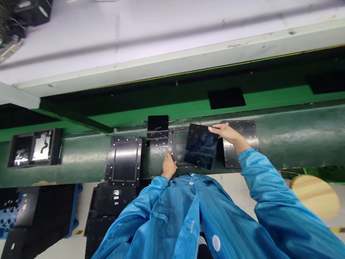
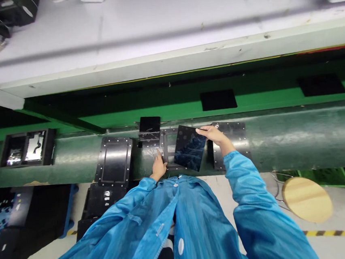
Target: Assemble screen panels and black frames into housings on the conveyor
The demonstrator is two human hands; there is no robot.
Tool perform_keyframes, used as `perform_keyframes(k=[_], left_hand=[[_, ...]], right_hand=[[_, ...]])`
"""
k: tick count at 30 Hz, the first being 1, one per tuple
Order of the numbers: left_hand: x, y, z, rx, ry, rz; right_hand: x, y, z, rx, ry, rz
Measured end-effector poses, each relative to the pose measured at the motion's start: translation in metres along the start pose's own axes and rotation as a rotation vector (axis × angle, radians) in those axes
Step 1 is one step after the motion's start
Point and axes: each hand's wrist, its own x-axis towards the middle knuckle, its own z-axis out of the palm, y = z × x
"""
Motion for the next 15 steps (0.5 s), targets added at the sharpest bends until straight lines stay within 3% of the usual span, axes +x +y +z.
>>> perform_keyframes(k=[3,7,11,13,15], left_hand=[[-0.006,0.007,-0.009,-0.29,0.045,0.077],[-0.011,0.029,-0.011,-0.947,-0.08,0.192],[-0.005,0.048,-0.005,-1.224,0.028,0.023],[0.002,0.054,-0.003,-1.268,0.085,-0.037],[0.008,0.057,-0.003,-1.301,0.107,-0.095]], right_hand=[[0.012,-0.003,0.025,-0.009,-0.052,-0.02],[0.015,-0.011,0.05,0.102,-0.07,-0.047],[0.004,-0.014,0.055,0.348,-0.171,0.009],[-0.005,-0.004,0.058,0.466,-0.11,0.005],[-0.016,0.016,0.065,0.547,0.032,0.008]])
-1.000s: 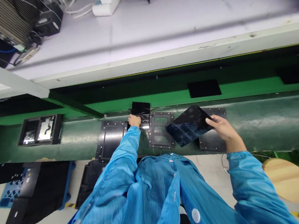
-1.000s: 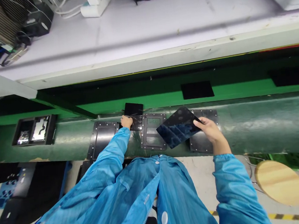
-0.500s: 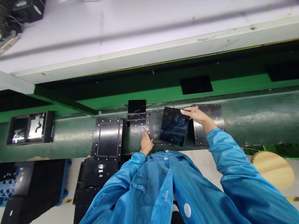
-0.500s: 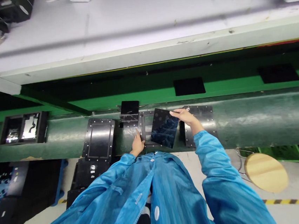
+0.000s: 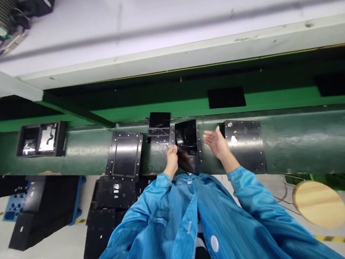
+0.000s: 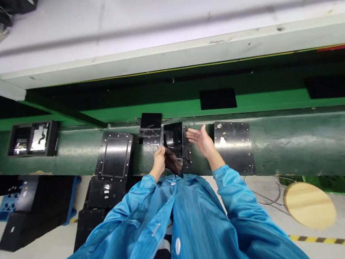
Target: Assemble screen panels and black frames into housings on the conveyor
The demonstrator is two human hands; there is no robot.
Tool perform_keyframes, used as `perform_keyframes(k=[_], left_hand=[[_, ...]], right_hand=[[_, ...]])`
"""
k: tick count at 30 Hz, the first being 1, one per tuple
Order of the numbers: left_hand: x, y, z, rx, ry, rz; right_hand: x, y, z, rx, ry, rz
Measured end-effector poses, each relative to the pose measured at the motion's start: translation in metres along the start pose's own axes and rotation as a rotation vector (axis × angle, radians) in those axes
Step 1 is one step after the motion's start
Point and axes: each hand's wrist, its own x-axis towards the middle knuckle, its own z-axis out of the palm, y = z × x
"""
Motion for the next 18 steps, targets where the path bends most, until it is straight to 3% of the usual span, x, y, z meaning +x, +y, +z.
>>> perform_keyframes(k=[3,6,8,11,13,16,18], left_hand=[[0.006,-0.002,0.003,0.003,0.05,-0.058],[0.009,-0.008,0.001,0.072,0.077,-0.111],[0.01,-0.014,-0.002,0.087,0.112,-0.138],[0.009,-0.024,-0.007,0.101,0.205,-0.138],[0.007,-0.03,-0.011,0.156,0.249,-0.113],[0.004,-0.035,-0.014,0.256,0.261,-0.076],[0.005,-0.034,-0.014,0.272,0.26,-0.059]], right_hand=[[-0.024,0.044,-0.003,-0.03,0.125,0.106],[-0.048,0.083,0.004,-0.139,0.098,0.297],[-0.055,0.097,0.015,-0.085,0.065,0.4],[-0.045,0.096,0.029,0.106,0.045,0.492],[-0.027,0.087,0.033,0.156,0.091,0.471],[-0.006,0.075,0.027,0.122,0.28,0.373],[-0.007,0.075,0.019,0.068,0.412,0.347]])
